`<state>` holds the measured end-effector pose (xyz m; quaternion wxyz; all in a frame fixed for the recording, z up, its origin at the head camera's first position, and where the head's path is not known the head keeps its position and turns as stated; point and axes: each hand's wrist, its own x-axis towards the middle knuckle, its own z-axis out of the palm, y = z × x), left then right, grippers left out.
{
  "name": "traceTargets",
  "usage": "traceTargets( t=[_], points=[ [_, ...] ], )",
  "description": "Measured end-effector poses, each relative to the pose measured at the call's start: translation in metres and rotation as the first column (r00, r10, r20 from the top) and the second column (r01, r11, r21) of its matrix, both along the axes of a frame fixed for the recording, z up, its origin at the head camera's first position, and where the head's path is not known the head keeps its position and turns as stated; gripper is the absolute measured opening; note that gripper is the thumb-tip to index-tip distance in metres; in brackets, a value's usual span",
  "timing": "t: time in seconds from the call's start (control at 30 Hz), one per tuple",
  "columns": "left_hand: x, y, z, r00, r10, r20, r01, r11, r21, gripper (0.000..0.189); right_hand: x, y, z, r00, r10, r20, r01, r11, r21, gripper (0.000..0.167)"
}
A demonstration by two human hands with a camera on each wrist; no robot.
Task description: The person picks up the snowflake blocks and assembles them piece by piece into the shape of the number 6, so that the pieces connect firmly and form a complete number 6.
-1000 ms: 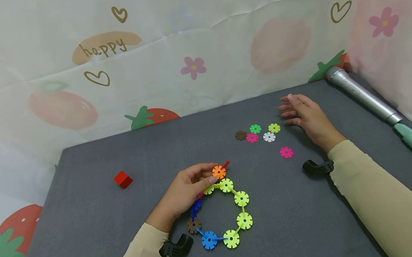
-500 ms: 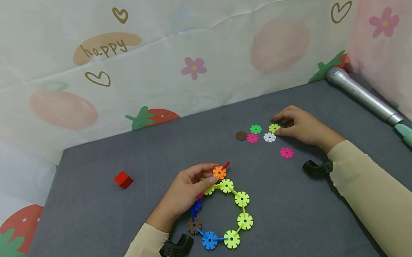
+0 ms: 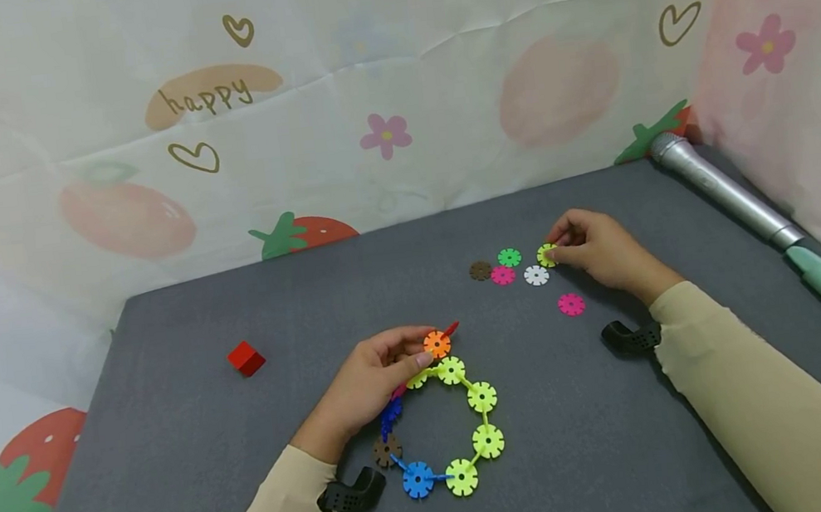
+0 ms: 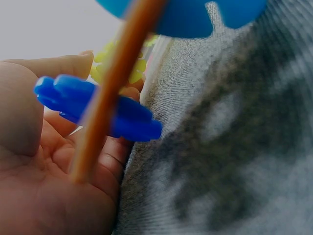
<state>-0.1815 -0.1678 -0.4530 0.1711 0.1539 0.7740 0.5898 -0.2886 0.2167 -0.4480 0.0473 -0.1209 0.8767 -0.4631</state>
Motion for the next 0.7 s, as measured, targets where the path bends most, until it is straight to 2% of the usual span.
traceTargets(
  t=[0.13, 0.33, 0.47, 0.7],
  points=[
    [0.000, -0.001, 0.000, 1.000, -0.002, -0.006, 0.002, 1.000, -0.001, 0.039, 0.004, -0.008, 0.003, 1.000, -0.006, 0.023, 0.008, 0.995, -0.099, 0.022],
    [0.000, -0.001, 0.000, 1.000, -0.008, -0.014, 0.008, 1.000, 0.004, 0.040, 0.011, -0.027, 0.007, 0.988, 0.100, 0.121, -0.061, 0.956, -0.287, 0.023],
    [0.000, 0.000, 0.000, 1.000, -0.005, -0.009, 0.005, 1.000, 0.000, 0.039, 0.015, -0.040, 0.006, 0.975, 0.158, 0.156, -0.097, 0.935, -0.341, 0.024],
    [0.000, 0.000, 0.000, 1.000, -0.005, -0.006, 0.005, 1.000, 0.005, 0.039, 0.023, -0.059, -0.001, 0.956, 0.240, 0.171, -0.158, 0.907, -0.391, 0.026]
  ],
)
